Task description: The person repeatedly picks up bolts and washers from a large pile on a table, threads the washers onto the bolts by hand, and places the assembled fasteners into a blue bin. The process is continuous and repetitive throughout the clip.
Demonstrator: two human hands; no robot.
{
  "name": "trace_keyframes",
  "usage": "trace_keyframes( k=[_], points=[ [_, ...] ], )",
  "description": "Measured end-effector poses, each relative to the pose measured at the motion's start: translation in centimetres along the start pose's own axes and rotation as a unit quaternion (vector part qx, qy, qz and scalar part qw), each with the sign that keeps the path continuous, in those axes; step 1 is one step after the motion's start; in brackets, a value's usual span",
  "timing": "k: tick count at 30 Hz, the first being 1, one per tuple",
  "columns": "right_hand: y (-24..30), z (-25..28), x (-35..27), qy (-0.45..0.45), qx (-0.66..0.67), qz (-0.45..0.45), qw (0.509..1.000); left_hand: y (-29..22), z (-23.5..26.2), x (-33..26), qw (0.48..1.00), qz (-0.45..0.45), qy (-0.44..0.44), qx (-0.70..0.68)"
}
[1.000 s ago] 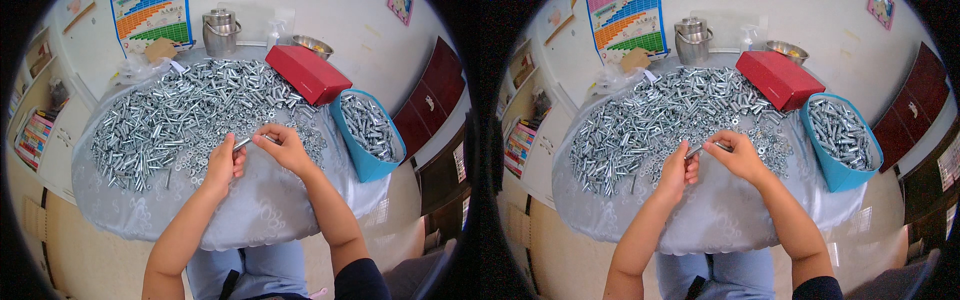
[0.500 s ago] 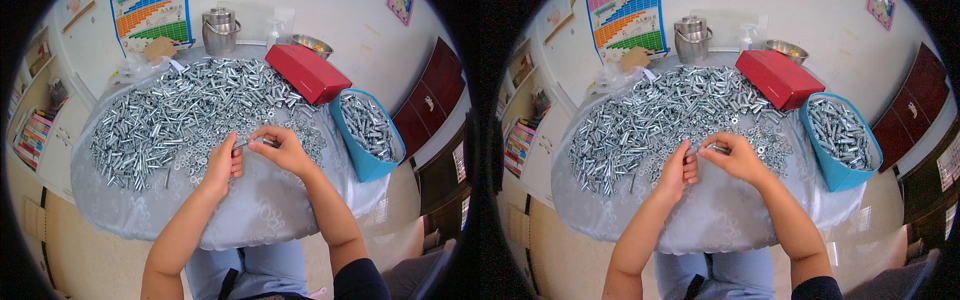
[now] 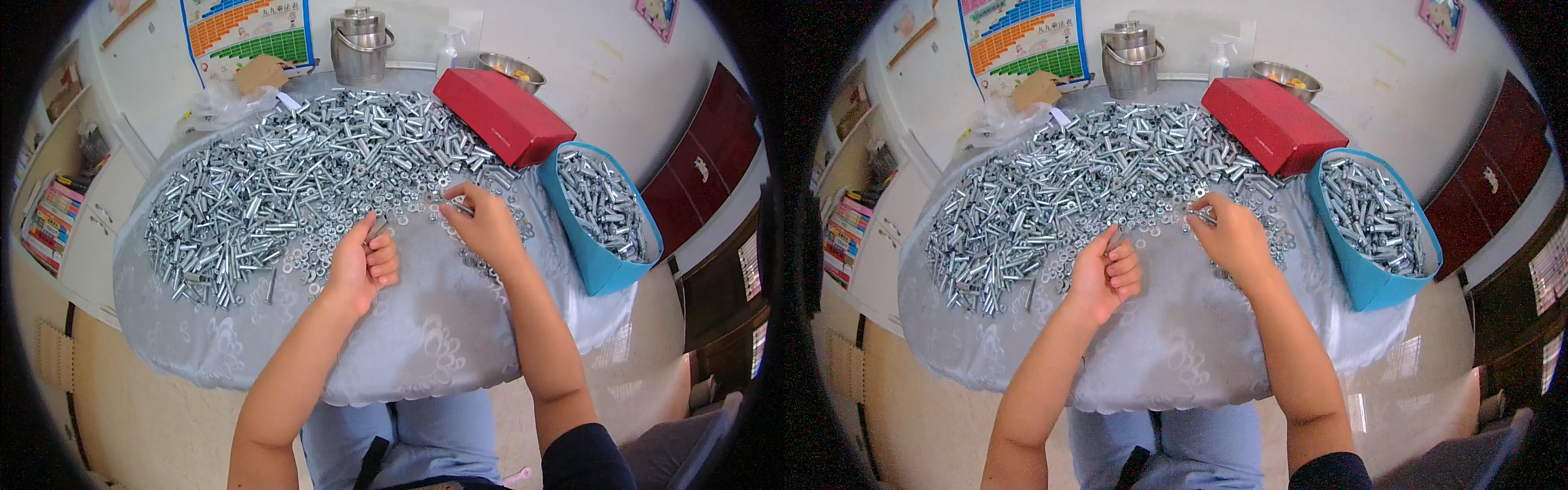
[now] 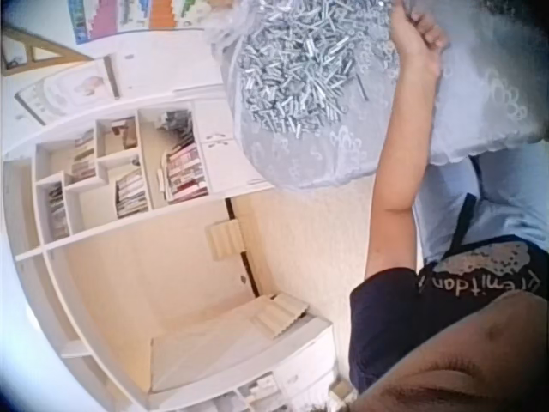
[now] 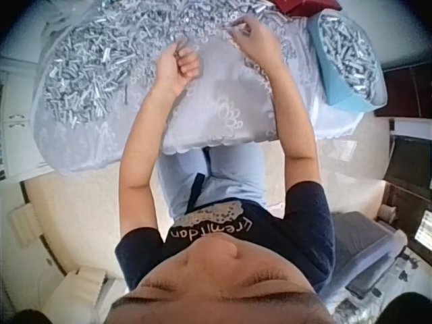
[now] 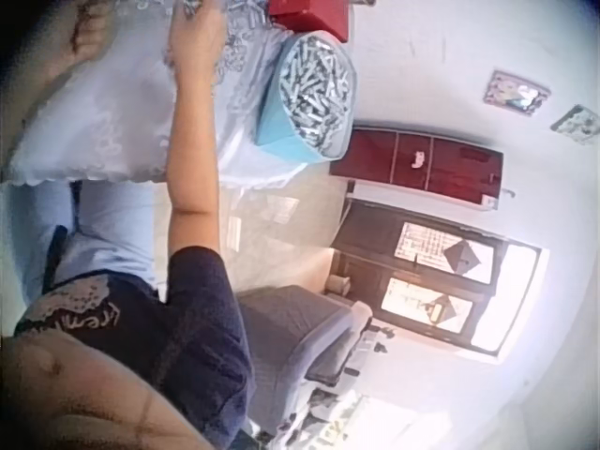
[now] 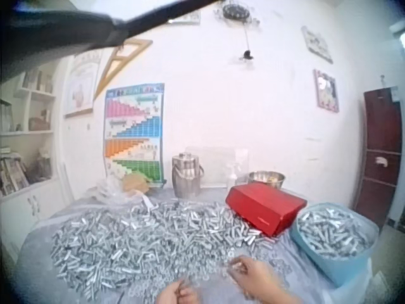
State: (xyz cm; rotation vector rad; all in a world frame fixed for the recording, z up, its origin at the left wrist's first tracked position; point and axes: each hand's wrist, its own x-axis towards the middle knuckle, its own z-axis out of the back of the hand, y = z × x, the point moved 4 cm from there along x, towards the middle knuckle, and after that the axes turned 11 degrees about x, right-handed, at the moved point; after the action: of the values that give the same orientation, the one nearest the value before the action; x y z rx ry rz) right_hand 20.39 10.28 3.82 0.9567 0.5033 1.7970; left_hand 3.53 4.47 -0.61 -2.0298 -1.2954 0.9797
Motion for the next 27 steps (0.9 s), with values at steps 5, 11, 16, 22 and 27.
trace_keyframes(
  k=[5,11,16,22,27],
  points=[
    [-2.0,-1.0,0.1,0.063,-0.049,-0.025,0.996,-0.2,-0.1,-0.1,1.0,-0.004,0.0,0.015],
    [-1.1,-1.2,-0.2,0.083,-0.068,-0.015,0.994,-0.1,-0.2,-0.1,1.0,0.004,-0.013,0.028],
    [-1.6,-2.0,-0.3,0.096,-0.071,0.023,0.993,0.0,-0.3,-0.2,1.0,0.007,-0.009,0.028],
    [-1.0,-2.3,-0.1,0.058,0.081,0.022,0.995,0.1,-0.2,-0.1,0.999,0.01,-0.014,0.037],
    [2.1,-2.4,-0.8,0.081,0.378,-0.019,0.922,0.5,-0.1,0.1,0.997,0.025,-0.031,0.067]
  ],
)
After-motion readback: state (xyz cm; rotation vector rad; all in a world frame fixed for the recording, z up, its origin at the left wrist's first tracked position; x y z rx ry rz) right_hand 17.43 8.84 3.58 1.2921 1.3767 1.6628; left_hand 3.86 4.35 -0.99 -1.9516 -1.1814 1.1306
